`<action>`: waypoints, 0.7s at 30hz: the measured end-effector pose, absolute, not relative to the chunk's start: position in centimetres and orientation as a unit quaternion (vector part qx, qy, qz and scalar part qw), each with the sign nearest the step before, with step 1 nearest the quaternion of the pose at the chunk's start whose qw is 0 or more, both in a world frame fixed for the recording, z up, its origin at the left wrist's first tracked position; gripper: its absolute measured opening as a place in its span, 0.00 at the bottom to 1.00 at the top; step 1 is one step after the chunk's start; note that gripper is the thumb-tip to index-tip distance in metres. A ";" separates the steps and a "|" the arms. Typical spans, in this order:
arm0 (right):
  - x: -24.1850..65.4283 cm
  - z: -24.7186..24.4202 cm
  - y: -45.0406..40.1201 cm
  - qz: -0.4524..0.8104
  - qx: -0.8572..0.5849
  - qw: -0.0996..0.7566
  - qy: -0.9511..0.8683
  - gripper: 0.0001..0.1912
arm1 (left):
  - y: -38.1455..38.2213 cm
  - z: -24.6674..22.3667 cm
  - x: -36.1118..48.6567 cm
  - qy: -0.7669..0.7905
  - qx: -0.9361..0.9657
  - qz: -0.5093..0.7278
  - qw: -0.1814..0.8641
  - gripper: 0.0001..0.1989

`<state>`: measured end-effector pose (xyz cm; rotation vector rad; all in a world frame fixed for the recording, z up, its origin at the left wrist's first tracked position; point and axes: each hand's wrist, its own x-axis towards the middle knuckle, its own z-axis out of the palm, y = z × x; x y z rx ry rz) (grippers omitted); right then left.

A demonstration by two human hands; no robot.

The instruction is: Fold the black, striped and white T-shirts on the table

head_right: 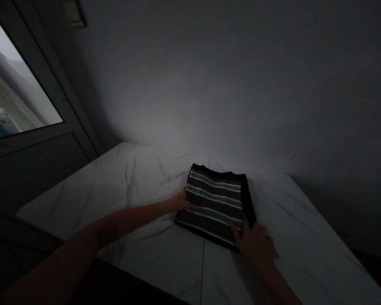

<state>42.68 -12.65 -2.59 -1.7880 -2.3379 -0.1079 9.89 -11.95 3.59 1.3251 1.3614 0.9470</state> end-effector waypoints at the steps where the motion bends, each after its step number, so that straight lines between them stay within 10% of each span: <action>1: 40.4 -2.5 -14.4 -0.040 -0.589 0.109 -0.800 0.40 | -14.1 3.8 7.5 0.578 0.554 0.381 0.462 0.47; 10: 25.3 -0.5 -25.4 -0.024 -0.527 0.149 -0.836 0.43 | -28.8 5.0 -5.2 0.679 0.478 0.354 0.430 0.40; 21: 25.6 0.1 -25.9 0.023 -0.538 0.163 -0.827 0.37 | -28.4 5.8 -6.6 0.767 0.504 0.276 0.287 0.37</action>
